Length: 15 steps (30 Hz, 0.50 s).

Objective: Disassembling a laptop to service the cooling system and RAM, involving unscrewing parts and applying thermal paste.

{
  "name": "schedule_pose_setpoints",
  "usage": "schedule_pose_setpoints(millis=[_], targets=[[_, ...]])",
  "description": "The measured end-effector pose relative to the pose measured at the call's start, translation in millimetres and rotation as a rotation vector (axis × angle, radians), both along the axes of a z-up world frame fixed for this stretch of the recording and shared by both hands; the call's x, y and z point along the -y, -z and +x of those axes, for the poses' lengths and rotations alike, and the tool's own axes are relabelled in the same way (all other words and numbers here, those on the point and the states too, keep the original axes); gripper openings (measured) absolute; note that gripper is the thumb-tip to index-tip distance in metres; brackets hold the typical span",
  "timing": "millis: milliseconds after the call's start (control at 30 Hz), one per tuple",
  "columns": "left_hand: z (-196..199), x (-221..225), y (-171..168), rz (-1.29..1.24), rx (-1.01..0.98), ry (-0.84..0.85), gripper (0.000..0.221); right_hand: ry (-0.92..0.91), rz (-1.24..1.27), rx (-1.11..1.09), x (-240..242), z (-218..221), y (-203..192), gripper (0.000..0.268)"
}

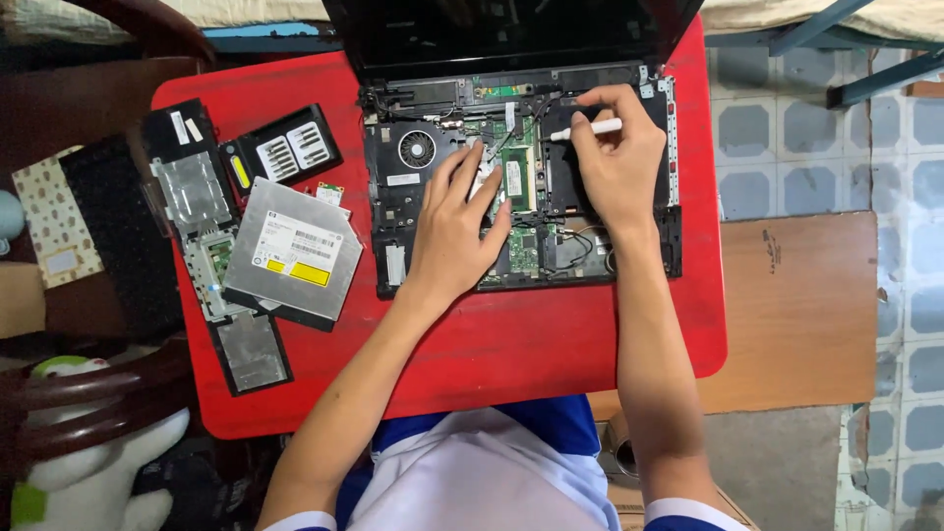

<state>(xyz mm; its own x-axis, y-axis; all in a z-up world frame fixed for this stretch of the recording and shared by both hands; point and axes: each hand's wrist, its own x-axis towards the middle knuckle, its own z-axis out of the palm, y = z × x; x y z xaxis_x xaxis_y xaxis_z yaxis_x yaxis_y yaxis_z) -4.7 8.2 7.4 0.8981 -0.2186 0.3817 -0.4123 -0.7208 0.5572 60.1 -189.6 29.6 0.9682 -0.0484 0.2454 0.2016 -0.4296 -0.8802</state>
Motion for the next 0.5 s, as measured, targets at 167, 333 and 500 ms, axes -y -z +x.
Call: schedule_pose_setpoints(millis=[167, 333, 500], targets=[[2.9, -2.2, -2.0, -0.086, -0.101, 0.013, 0.036, 0.01, -0.018, -0.01, -2.0, -0.6, -2.4, 0.008], [4.1, -1.2, 4.4, -0.046, -0.008, 0.004, 0.035, 0.01, -0.025, 0.046, 4.9, 4.0, 14.2, 0.009], [3.7, -1.7, 7.7, -0.057, 0.015, -0.016, 0.037, 0.014, -0.034, 0.091, 7.3, 5.8, 22.1, 0.012]])
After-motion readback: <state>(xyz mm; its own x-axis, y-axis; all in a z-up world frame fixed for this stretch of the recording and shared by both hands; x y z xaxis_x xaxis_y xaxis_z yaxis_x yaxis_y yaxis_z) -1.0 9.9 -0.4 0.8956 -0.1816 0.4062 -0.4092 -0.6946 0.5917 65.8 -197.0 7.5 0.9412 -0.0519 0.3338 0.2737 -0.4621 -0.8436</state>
